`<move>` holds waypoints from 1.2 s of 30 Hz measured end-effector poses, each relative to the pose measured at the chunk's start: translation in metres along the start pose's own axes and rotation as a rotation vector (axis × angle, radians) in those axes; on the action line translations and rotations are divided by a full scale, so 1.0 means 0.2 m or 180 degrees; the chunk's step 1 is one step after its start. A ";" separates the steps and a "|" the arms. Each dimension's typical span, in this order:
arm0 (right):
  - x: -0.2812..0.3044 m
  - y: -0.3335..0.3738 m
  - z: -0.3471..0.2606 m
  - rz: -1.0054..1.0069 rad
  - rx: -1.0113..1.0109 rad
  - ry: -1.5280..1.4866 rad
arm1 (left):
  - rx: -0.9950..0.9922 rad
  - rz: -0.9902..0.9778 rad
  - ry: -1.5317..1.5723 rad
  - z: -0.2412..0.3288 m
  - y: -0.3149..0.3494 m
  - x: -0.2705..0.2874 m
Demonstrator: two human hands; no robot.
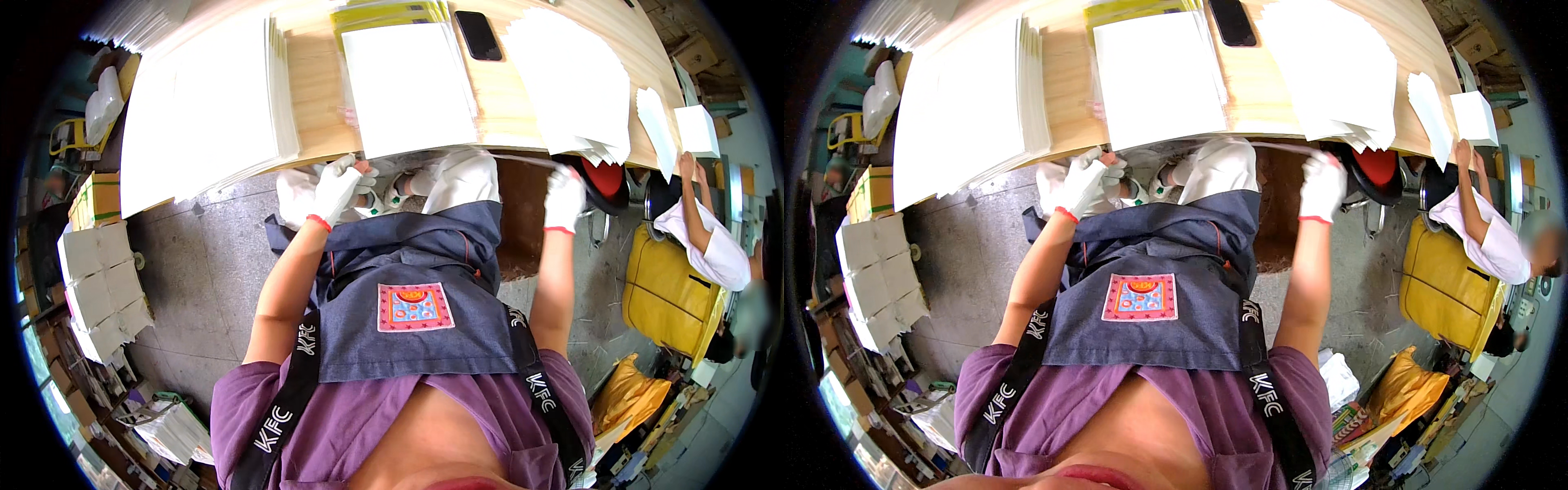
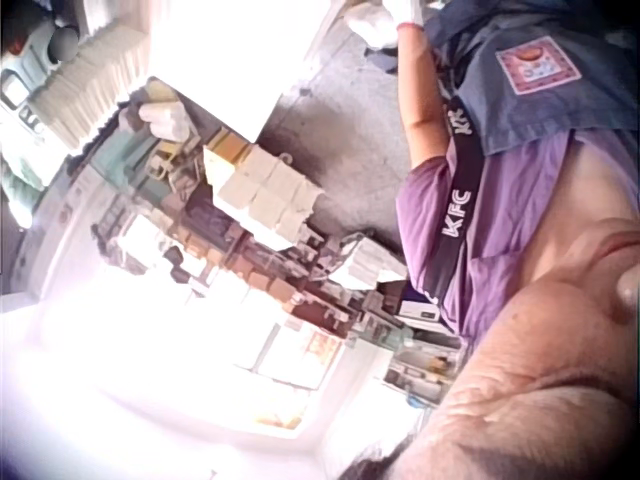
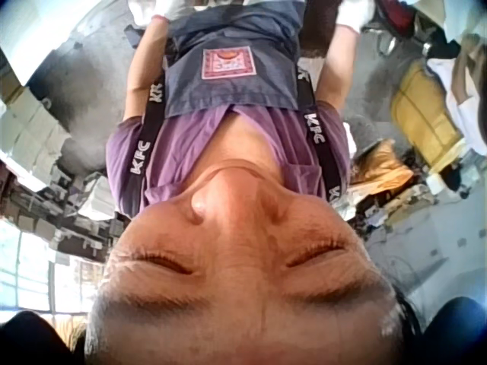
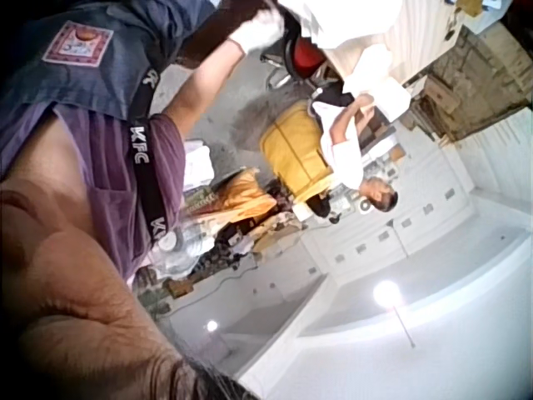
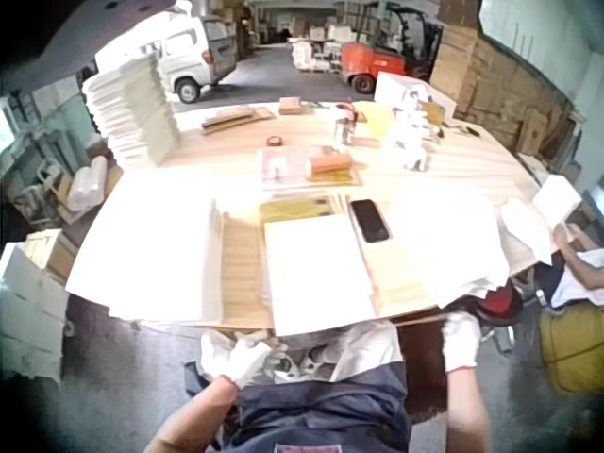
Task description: The person stands at a table and repeatedly picks up white sheets of paper, inserts them into clear plastic sleeves, and places the finished items into a stack. The person wears white gloves and a purple shirt with a branded headstrap visible in the frame.
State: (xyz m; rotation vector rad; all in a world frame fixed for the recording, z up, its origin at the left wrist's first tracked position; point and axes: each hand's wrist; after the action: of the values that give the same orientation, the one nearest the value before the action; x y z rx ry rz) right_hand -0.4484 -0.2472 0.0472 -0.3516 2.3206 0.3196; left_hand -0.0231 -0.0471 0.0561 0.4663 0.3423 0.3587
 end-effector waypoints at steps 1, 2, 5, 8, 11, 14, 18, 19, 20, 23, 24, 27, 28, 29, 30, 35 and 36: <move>0.18 0.11 -0.05 0.0767 0.0044 0.0403 | -0.0078 0.0007 -0.0206 0.01 0.02 0.00; 0.37 0.23 -0.07 0.1519 -0.0276 0.1763 | -0.0156 -0.0014 -0.0428 0.02 0.04 0.01; 0.65 0.66 0.06 -0.1364 -0.3262 0.8296 | -0.1337 0.0279 -0.2462 0.06 0.08 0.05; 0.28 0.46 0.18 -0.2043 -0.1854 0.7810 | -0.2291 0.0962 -0.3989 0.04 0.10 0.03; -0.40 0.24 0.26 -0.0264 0.0859 0.6071 | -0.3273 0.0720 -0.4064 -0.03 -0.02 0.04; -0.73 0.07 0.33 -0.1549 0.1945 0.6979 | -0.3334 0.0440 -0.4212 0.04 -0.03 0.01; -0.66 -0.07 0.45 -0.1526 0.1901 0.6595 | -0.3134 0.0291 -0.3855 0.07 0.02 0.05; -0.61 -0.08 0.47 -0.1508 0.1701 0.6312 | -0.2985 0.0279 -0.3698 0.05 0.04 0.08; -0.62 -0.08 0.47 -0.1510 0.1491 0.6026 | -0.2814 0.0475 -0.3203 0.02 0.06 0.07; -0.68 -0.03 0.54 -0.0532 0.0610 0.5219 | -0.0762 0.1161 -0.0948 -0.05 0.10 0.04; -0.62 -0.05 0.61 -0.0309 0.0326 0.4772 | -0.1021 0.1206 -0.0289 -0.08 0.08 0.03; -0.65 -0.03 0.62 0.0562 -0.0918 0.2838 | -0.0776 0.0920 0.2485 -0.14 0.02 0.03; -0.64 -0.02 0.62 0.0637 -0.0952 0.2874 | -0.0672 0.0757 0.2535 -0.15 0.02 0.06; -0.68 -0.01 0.59 0.0530 -0.1129 0.2985 | -0.0609 0.0841 0.2061 -0.14 0.01 0.08; -0.70 0.01 0.58 0.0390 -0.1274 0.3156 | -0.0551 0.0937 0.1581 -0.12 0.00 0.11; -0.70 0.02 0.64 -0.0265 -0.1614 0.2365 | -0.1406 0.0879 -0.0436 0.33 0.22 -0.03; -0.72 0.02 0.67 -0.0339 -0.1413 0.2384 | -0.1342 0.0734 -0.0967 0.49 0.31 -0.04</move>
State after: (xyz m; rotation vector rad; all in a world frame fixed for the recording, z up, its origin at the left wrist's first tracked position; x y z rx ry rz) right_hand -0.2648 -0.1769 0.0601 -0.9416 2.9238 0.7558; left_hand -0.0080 -0.0343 0.1702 0.1397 -0.0868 0.5614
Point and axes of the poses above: each hand's wrist, its own y-axis away from the middle knuckle, its own x-axis out of the back of the hand, z = x × y, and after that the axes turned 3 degrees about y, right-handed
